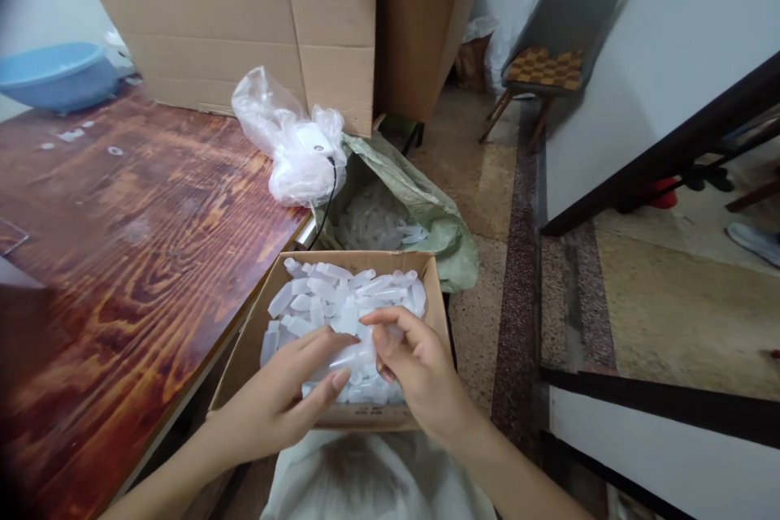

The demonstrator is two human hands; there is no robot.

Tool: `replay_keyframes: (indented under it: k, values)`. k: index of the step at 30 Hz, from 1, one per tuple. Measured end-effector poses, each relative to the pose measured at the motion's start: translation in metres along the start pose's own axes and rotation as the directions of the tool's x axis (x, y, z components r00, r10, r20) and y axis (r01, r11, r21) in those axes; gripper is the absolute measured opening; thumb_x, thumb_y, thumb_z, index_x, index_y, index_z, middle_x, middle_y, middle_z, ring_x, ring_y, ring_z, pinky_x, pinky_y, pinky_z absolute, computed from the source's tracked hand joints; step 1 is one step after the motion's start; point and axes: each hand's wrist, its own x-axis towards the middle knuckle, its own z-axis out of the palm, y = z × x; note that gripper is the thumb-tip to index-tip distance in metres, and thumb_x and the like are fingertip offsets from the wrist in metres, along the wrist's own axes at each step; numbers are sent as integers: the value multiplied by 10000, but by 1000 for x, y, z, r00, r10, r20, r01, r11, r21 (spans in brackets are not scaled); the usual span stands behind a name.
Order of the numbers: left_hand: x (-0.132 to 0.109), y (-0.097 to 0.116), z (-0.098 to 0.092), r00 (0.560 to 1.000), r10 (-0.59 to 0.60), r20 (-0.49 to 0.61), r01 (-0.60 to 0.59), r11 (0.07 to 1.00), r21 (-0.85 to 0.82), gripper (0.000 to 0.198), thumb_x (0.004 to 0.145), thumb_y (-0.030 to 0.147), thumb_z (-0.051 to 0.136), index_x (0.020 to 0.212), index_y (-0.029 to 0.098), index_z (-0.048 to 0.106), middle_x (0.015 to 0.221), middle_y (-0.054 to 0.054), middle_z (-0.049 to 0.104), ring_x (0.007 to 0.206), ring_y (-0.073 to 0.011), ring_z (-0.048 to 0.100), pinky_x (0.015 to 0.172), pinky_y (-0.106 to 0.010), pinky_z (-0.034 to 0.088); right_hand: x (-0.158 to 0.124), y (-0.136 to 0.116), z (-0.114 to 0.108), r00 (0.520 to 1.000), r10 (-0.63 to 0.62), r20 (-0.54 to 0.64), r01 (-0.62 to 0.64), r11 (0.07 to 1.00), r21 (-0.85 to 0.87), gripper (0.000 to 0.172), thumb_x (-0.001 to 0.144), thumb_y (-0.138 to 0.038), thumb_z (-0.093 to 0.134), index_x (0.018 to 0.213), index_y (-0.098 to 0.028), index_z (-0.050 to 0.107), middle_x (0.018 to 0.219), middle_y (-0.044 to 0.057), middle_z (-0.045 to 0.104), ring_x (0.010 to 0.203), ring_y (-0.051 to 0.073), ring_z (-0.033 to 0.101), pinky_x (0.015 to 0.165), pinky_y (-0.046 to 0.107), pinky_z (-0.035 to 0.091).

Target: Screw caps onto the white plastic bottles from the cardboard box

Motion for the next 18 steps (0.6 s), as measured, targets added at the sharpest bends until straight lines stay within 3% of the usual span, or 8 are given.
replay_keyframes:
  k: [2,4,7,9,11,14,16,18]
  values:
    - [0,1,1,1000,-2,-15,0,994,-112,253,981,312,422,1116,159,571,973,-65,623,918,-192,580,811,-309,440,-6,-1,-3,997,-53,47,60,987,-148,199,916,-424,630,1028,-260,619,693,-53,522,588,69,472,535,160,382]
    - [0,0,0,999,-45,-10,41,967,-252,280,986,353,408,1036,157,602,885,-45,640,820,-164,587,752,-276,442,-12,-5,-7,975,-176,134,215,900,-378,138,932,-360,613,1047,-284,604,869,-26,601,759,98,580,653,179,453]
    - [0,-1,-1,979,-177,101,203,852,-483,452,987,487,344,778,156,569,593,14,540,517,-104,467,521,-222,369,-21,-15,-9,883,-349,313,468,614,-636,226,923,-231,597,1134,-298,552,1114,0,627,1045,142,601,882,222,464]
    - [1,-1,0,956,-219,194,291,775,-560,529,975,555,314,650,173,484,474,44,441,410,-79,351,438,-212,291,-26,-21,-9,821,-401,406,561,436,-704,291,925,-182,554,1195,-269,487,1111,20,638,1035,143,620,885,226,471]
    - [3,2,0,948,-228,220,314,769,-556,548,973,561,311,608,178,452,440,49,416,392,-74,328,431,-211,276,-30,-25,-8,774,-419,474,609,292,-737,247,940,-190,506,1180,-221,460,1040,41,655,940,151,649,817,240,492]
    - [4,7,1,976,-176,131,216,875,-434,517,981,503,335,590,176,423,468,48,393,448,-79,359,475,-214,277,-31,-33,-7,806,-308,506,571,180,-801,190,994,-337,418,999,-186,533,796,21,655,690,158,635,633,263,471]
    - [5,9,2,994,-94,63,109,941,-321,479,982,447,363,588,176,373,505,54,337,487,-76,340,499,-218,252,-29,-37,-7,857,-195,477,512,207,-834,457,1020,-500,296,804,-195,558,620,-14,588,542,136,576,515,255,403]
    - [4,9,2,999,-42,34,50,963,-265,455,985,402,371,593,178,317,531,58,277,495,-71,297,499,-223,227,-29,-40,-10,859,-221,462,505,217,-835,619,961,-674,233,817,-189,588,586,-20,578,505,126,571,476,248,376]
